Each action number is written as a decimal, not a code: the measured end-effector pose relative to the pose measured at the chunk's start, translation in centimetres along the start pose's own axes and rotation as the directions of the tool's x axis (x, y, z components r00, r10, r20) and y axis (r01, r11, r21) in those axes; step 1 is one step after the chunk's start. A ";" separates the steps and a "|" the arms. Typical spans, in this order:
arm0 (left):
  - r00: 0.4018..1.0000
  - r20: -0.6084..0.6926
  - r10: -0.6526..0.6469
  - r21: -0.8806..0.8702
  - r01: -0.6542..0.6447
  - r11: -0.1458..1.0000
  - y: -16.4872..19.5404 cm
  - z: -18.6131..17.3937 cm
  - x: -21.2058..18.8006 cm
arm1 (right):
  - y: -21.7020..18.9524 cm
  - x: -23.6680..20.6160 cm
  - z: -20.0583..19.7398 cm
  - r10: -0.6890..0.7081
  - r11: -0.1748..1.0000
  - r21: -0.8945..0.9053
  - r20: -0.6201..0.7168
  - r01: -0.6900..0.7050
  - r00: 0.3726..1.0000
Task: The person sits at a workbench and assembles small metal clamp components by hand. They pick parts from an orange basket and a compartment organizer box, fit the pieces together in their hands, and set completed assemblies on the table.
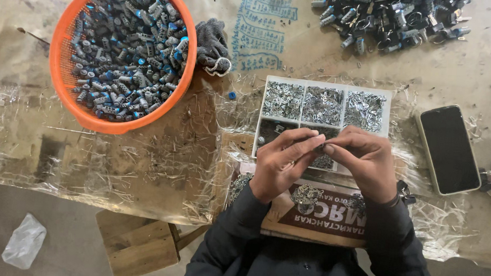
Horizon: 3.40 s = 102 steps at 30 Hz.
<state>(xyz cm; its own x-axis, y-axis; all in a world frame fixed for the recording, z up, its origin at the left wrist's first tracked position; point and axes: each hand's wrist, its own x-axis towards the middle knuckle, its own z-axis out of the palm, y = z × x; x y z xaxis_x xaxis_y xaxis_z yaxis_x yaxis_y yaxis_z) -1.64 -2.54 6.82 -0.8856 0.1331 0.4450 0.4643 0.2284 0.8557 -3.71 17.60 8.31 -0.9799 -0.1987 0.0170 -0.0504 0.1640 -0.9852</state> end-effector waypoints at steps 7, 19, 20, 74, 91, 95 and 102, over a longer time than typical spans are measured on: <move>0.994 0.032 0.106 0.163 -0.110 0.981 -0.2 -0.6 -0.1 | 1.0 -0.8 0.3 -0.057 0.969 -0.243 -0.070 0.038 0.996; 0.994 -0.039 -0.105 -0.103 0.100 0.990 0.0 -0.6 0.4 | 1.2 0.8 1.3 -0.274 0.745 -0.646 -0.068 0.167 0.959; 0.993 -0.035 -0.116 -0.086 0.112 0.990 0.1 -0.6 0.5 | 1.0 0.9 1.9 -0.362 0.563 -0.786 0.041 0.253 0.931; 0.992 -0.081 0.093 0.205 -0.074 0.976 -0.2 -0.6 0.3 | 2.3 -1.3 2.7 -0.213 0.975 -0.117 -0.253 0.189 0.944; 0.987 -0.084 0.134 0.145 -0.121 0.982 -0.7 -0.9 -0.1 | 1.6 -0.8 3.2 -0.203 0.976 -0.118 -0.217 0.181 0.955; 0.991 -0.095 0.099 0.128 -0.086 0.988 -0.7 -0.8 -0.3 | 2.2 -0.9 3.1 -0.231 0.961 -0.206 -0.228 0.185 0.946; 0.990 -0.070 0.124 0.092 -0.117 0.989 -0.1 -1.0 0.2 | 2.0 0.5 1.5 -0.034 0.911 0.407 -0.072 0.061 0.997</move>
<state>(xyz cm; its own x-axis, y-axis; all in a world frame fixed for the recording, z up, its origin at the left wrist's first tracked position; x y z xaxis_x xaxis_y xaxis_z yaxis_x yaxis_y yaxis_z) -1.88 -3.54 7.05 -0.8198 0.0922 0.5651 0.5642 0.2987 0.7697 -4.01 16.41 6.15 -0.9890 -0.1338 0.0632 -0.0271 -0.2563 -0.9662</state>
